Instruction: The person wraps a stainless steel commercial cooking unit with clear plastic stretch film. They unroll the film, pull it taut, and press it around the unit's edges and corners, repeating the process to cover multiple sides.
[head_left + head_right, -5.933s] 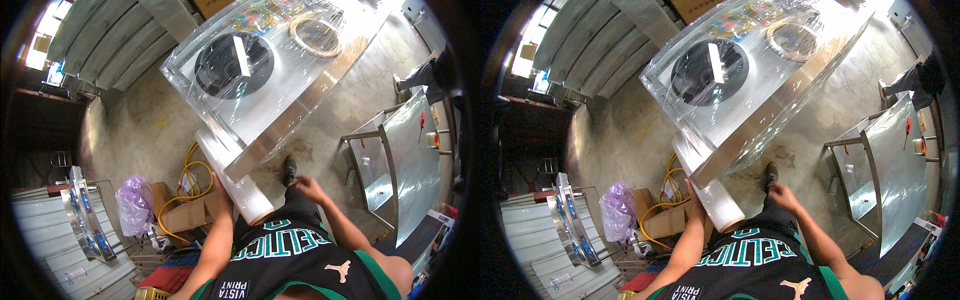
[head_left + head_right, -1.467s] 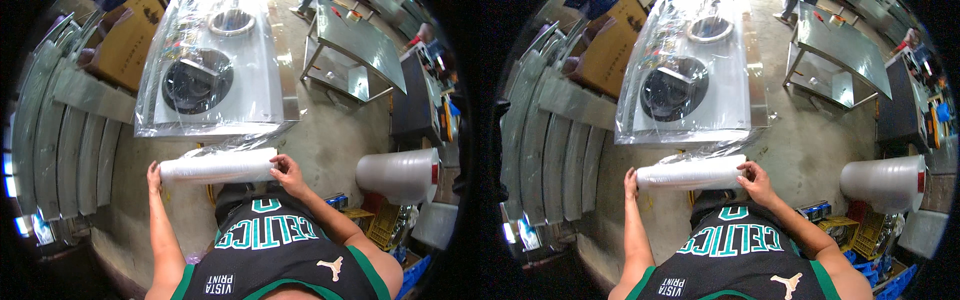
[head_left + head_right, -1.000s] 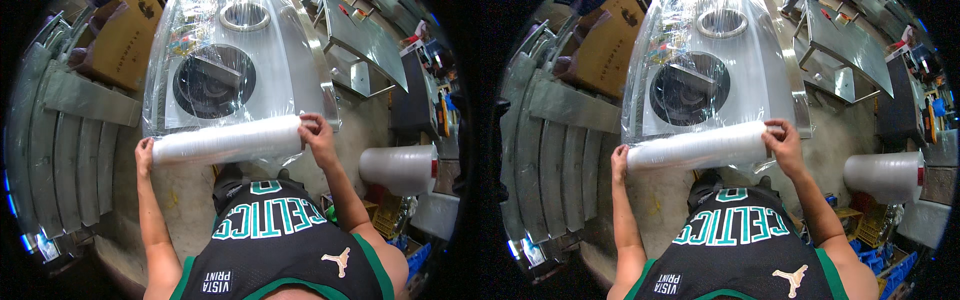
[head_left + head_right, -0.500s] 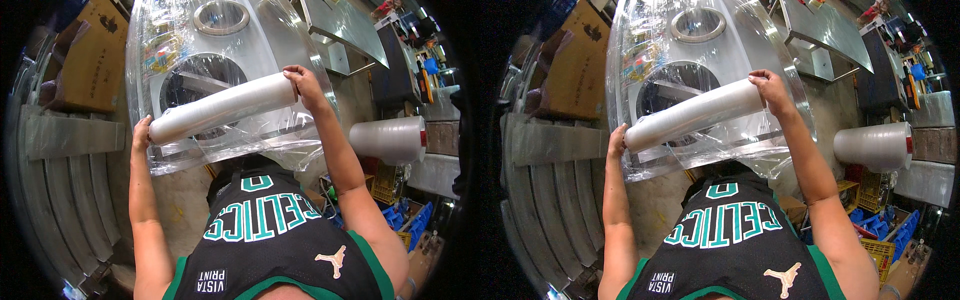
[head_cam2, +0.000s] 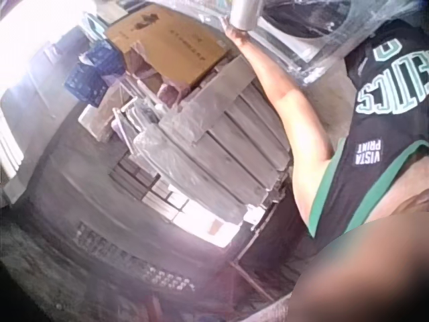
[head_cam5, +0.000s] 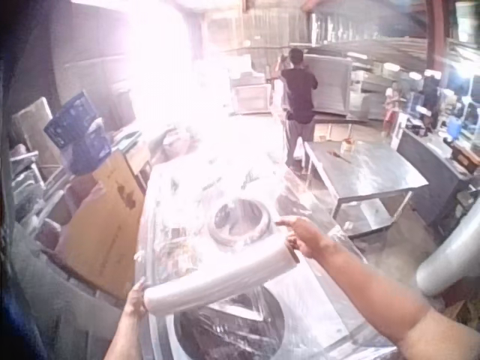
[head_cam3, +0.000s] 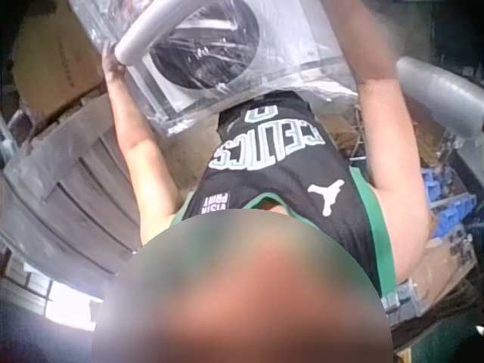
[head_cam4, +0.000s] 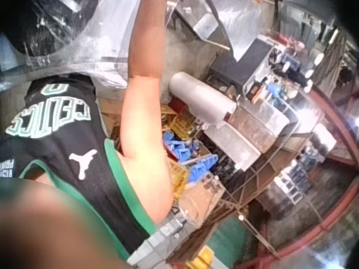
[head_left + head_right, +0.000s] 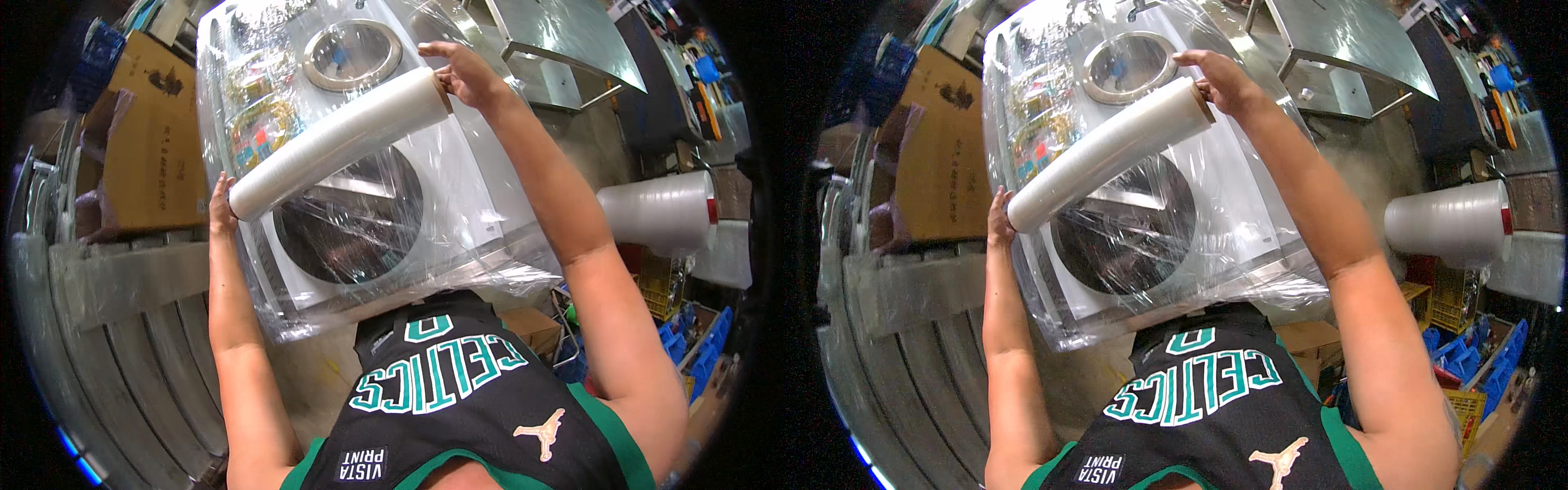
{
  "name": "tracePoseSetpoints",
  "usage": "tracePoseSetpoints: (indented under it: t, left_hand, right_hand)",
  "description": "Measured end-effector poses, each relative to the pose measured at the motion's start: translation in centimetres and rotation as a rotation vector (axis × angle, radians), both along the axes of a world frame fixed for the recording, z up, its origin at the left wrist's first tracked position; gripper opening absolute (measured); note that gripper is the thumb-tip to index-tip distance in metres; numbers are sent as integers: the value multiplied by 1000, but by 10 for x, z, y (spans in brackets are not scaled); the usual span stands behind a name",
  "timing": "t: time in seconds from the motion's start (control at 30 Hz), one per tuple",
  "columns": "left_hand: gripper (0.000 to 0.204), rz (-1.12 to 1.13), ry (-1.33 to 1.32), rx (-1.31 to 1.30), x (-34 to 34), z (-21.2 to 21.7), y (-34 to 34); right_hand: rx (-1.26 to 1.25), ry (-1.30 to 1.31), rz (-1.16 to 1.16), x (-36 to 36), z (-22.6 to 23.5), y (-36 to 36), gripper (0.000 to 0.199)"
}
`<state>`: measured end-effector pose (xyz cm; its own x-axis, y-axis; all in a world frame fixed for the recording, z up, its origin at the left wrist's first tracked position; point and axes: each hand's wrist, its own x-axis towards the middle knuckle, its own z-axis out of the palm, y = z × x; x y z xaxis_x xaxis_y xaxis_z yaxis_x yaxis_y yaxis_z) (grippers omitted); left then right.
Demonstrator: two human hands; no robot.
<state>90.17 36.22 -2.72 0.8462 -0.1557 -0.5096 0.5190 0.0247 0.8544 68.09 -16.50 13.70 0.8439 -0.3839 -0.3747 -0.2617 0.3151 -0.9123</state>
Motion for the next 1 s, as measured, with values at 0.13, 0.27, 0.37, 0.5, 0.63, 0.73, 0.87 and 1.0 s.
tracePoseSetpoints:
  t: [0.13,0.27,0.37,0.5,0.63,0.73,0.87,1.0]
  left_hand:
    - [72,-102,66,2,62,-11,-27]
    - [66,-319,-108,-15,111,-50,-49]
    - [63,-317,-350,402,130,-68,-62]
    - [59,-201,-533,1032,113,-52,-92]
    - [42,-27,-1229,744,5,-10,-138]
    - [25,-498,-1418,415,-145,9,-185]
    - [84,-874,-1347,302,-349,17,-271]
    - [84,-1005,-1355,433,-433,17,-354]
  right_hand:
    - [23,-62,-71,68,-6,-18,63]
    - [-757,-226,-114,83,25,21,46]
    - [-1101,-512,106,-7,13,122,40]
    - [-349,8,577,-186,-40,205,61]
    - [87,500,-515,-395,-70,135,41]
    - [-931,675,-782,-504,-79,104,48]
    - [-325,323,-1352,-499,-89,94,82]
    - [336,-502,-1150,-423,-141,114,59]
